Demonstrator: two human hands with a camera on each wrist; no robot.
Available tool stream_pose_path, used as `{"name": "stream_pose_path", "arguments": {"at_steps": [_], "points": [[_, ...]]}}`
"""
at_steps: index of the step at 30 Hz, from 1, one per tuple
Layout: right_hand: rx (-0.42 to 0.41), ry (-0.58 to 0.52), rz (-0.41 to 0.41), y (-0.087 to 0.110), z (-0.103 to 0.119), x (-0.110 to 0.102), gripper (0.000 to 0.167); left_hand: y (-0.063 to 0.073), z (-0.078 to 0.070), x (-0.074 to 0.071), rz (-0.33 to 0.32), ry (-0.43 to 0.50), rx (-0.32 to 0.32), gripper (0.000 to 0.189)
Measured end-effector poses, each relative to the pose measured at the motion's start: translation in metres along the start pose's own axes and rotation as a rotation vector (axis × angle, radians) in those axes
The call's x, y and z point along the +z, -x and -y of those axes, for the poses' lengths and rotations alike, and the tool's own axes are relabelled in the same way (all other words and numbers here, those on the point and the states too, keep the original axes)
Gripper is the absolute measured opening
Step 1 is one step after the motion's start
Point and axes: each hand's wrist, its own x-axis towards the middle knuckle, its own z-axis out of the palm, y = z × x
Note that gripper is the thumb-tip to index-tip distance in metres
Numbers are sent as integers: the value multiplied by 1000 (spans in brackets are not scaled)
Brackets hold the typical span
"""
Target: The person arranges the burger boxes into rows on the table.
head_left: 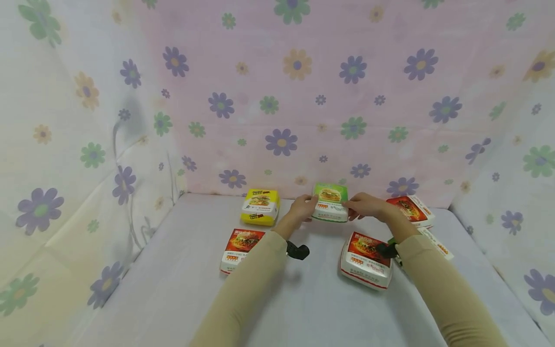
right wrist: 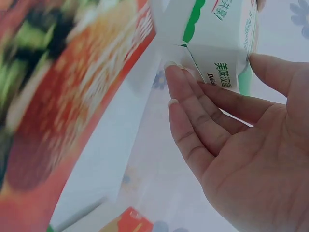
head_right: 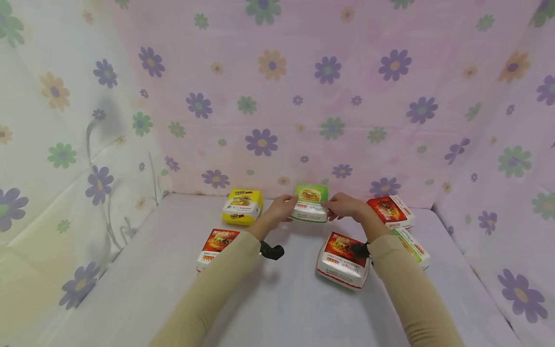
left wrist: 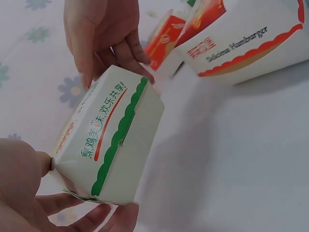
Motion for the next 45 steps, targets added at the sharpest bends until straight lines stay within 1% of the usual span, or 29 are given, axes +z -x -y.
{"name": "stream_pose_path", "arguments": {"at_steps": [4, 9, 12, 16, 22, 28, 33, 36, 41, 45], "points": [[-6, -17, 1, -6, 7, 6, 42, 2, 0, -14, 7, 10, -9, 55], [16, -10, 4, -15, 17, 13, 42, 4, 2, -27, 15, 17, -32, 55], [35, -14, 12, -19, 23, 15, 41, 3, 6, -33, 13, 24, -50, 55], [53, -35, 25, -23, 28, 18, 39, 0, 11, -39, 17, 61, -73, 57], [75, -36, 42, -29, 28, 21, 38, -3, 15, -41, 28, 97, -106, 54], [120, -43, 36, -38, 24, 25, 34, -5, 21, -41, 43, 103, -145, 52], [137, -60, 53, -41, 23, 29, 32, -5, 26, -41, 49, 105, -195, 53], [154, -69, 64, -43, 22, 30, 30, -6, 29, -40, 52, 104, -210, 55], [195, -83, 64, -46, 19, 31, 29, -11, 33, -38, 61, 72, -213, 57], [209, -86, 71, -46, 17, 33, 29, -13, 34, -35, 41, 11, -236, 58]]}}
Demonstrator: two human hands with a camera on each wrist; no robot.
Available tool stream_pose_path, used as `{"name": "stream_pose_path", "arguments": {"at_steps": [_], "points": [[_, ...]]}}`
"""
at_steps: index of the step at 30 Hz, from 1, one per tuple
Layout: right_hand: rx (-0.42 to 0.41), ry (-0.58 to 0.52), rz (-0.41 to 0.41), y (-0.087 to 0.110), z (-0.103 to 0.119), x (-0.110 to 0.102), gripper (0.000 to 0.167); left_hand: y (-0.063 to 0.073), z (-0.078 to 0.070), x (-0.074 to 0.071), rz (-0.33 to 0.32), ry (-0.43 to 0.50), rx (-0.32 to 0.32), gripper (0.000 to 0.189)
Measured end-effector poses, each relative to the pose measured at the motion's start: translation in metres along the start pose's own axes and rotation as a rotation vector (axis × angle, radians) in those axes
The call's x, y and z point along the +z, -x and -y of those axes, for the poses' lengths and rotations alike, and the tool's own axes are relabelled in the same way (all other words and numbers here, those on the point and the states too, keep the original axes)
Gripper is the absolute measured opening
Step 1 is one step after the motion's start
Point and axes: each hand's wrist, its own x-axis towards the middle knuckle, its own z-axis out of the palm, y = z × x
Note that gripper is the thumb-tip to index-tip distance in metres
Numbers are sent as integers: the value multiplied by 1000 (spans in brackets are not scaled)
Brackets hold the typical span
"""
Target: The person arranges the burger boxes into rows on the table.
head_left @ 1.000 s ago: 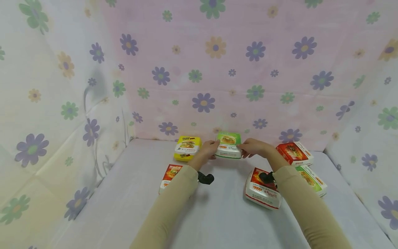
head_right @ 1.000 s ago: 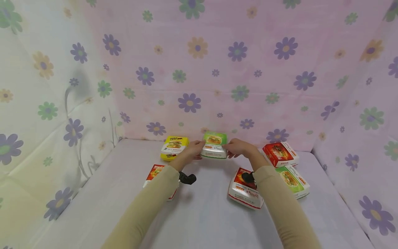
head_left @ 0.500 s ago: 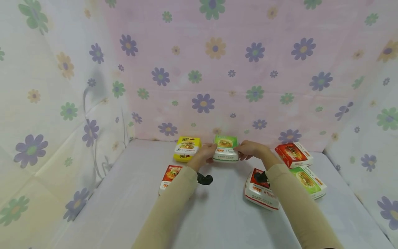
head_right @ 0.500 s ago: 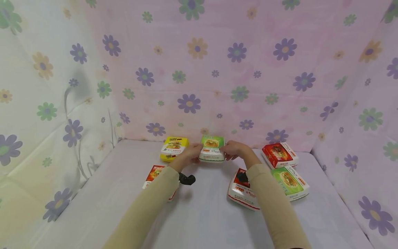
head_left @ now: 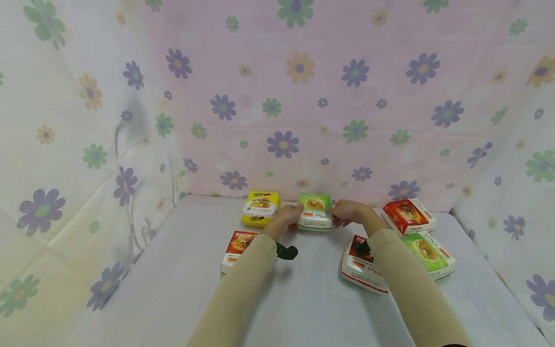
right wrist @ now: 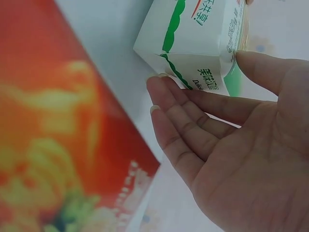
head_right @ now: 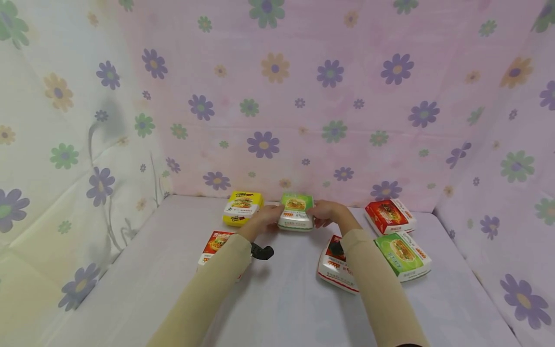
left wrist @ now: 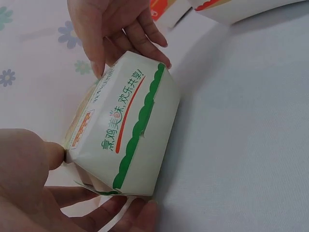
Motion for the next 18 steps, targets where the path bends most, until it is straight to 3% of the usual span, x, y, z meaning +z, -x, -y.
{"name": "stream_pose_path", "arguments": {"at_steps": [6, 18], "points": [[-12, 29, 1, -1, -5, 2, 31, 1, 1, 4, -36, -51, -33, 59], [-21, 54, 15, -2, -3, 0, 33, -2, 2, 2, -28, -97, -40, 61]]}}
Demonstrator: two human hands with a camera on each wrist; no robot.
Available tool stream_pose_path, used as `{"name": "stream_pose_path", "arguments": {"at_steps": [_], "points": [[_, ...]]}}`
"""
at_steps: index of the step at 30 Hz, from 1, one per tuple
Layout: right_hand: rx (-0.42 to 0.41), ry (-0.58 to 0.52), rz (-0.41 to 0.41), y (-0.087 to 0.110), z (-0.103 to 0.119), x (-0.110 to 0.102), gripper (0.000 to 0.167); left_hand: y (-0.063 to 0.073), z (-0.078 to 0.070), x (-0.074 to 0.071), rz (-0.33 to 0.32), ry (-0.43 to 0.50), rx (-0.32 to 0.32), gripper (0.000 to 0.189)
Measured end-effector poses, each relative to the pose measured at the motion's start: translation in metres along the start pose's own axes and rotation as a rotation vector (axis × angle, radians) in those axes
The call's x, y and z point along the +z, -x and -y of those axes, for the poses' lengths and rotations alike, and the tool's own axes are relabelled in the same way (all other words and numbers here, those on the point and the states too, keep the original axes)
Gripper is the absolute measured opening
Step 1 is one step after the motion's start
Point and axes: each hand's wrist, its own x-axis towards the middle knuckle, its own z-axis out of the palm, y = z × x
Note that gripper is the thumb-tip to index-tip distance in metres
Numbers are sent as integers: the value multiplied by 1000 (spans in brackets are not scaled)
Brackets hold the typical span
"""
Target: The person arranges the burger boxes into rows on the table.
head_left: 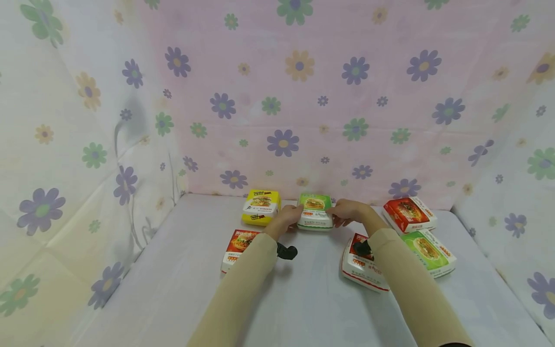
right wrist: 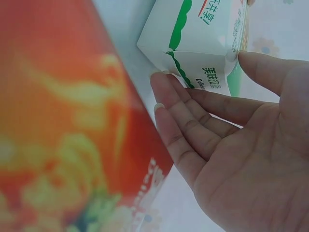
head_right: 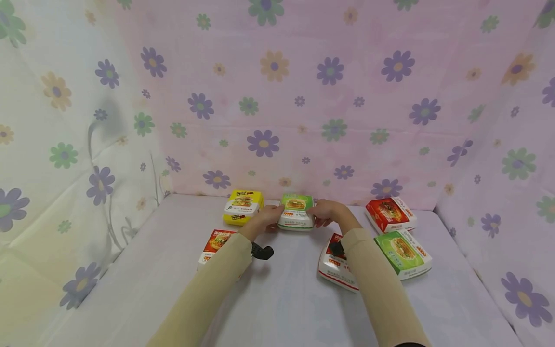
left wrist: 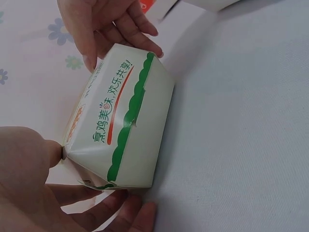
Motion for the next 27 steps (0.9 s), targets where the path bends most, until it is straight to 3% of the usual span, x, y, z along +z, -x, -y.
{"name": "stream_pose_path", "arguments": {"at_steps": [7, 14, 21, 27], "points": [[22, 5, -8, 1, 0, 0, 33, -4, 2, -1, 2, -10, 4, 62], [-4, 111, -46, 13, 0, -9, 51, -3, 0, 0, -35, -44, 18, 69], [-62, 210, -52, 32, 1, -22, 54, 14, -22, -2, -142, -251, 225, 73], [-127, 246, -72, 56, -3, -26, 48, 37, -38, -2, -121, -297, 304, 72]]}}
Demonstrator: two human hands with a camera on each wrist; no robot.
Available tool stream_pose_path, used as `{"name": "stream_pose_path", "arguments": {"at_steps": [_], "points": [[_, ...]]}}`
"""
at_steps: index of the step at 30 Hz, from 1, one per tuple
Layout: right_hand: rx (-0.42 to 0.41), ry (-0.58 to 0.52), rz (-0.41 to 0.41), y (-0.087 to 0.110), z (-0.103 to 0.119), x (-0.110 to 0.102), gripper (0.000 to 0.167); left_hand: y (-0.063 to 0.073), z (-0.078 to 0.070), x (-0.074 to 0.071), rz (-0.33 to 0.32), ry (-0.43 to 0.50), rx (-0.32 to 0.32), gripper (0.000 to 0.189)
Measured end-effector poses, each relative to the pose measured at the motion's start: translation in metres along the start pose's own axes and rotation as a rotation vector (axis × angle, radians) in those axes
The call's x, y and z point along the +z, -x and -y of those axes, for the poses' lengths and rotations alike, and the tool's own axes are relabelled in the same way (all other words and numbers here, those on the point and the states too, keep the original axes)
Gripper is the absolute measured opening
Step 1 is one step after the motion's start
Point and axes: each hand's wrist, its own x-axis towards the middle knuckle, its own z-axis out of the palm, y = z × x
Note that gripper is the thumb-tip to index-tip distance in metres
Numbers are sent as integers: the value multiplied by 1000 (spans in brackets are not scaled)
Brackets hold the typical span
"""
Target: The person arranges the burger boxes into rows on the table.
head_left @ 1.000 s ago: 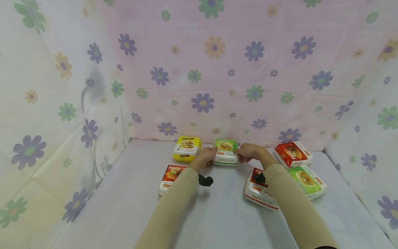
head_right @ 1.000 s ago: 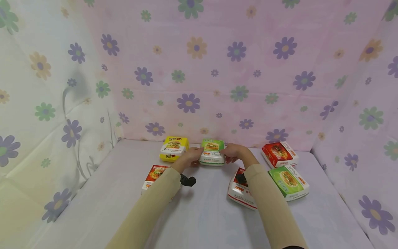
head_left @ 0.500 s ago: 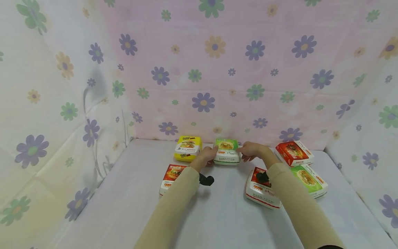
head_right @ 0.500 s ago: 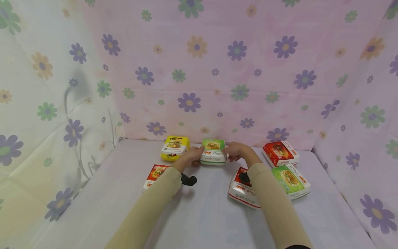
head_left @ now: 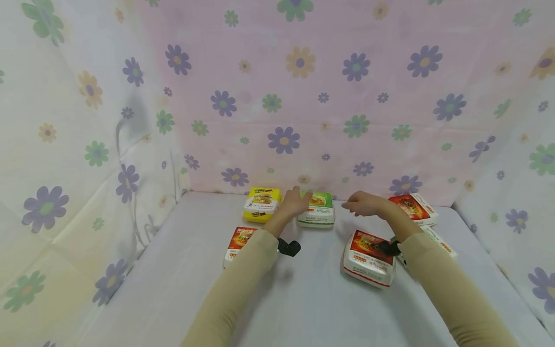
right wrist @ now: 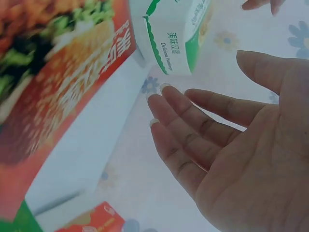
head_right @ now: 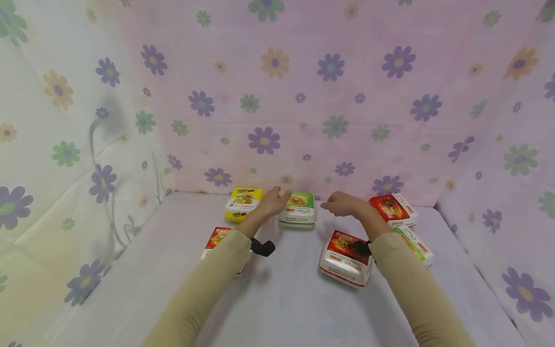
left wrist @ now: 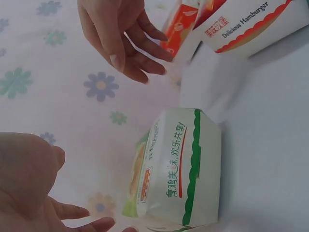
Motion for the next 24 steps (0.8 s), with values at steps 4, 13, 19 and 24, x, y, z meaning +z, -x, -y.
{"name": "stream_pose_path", "arguments": {"at_steps": [4, 13, 19, 24], "points": [[-50, 57, -30, 14, -2, -1, 43, 6, -1, -2, 23, -29, 32, 72], [-31, 61, -69, 48, -10, -1, 57, 17, 6, 0, 68, -53, 132, 70], [-81, 87, -94, 64, -15, 2, 56, 29, 9, 4, 91, -43, 146, 69], [-94, 92, -122, 74, -24, 7, 55, 42, 12, 11, 143, -3, 151, 68]]}}
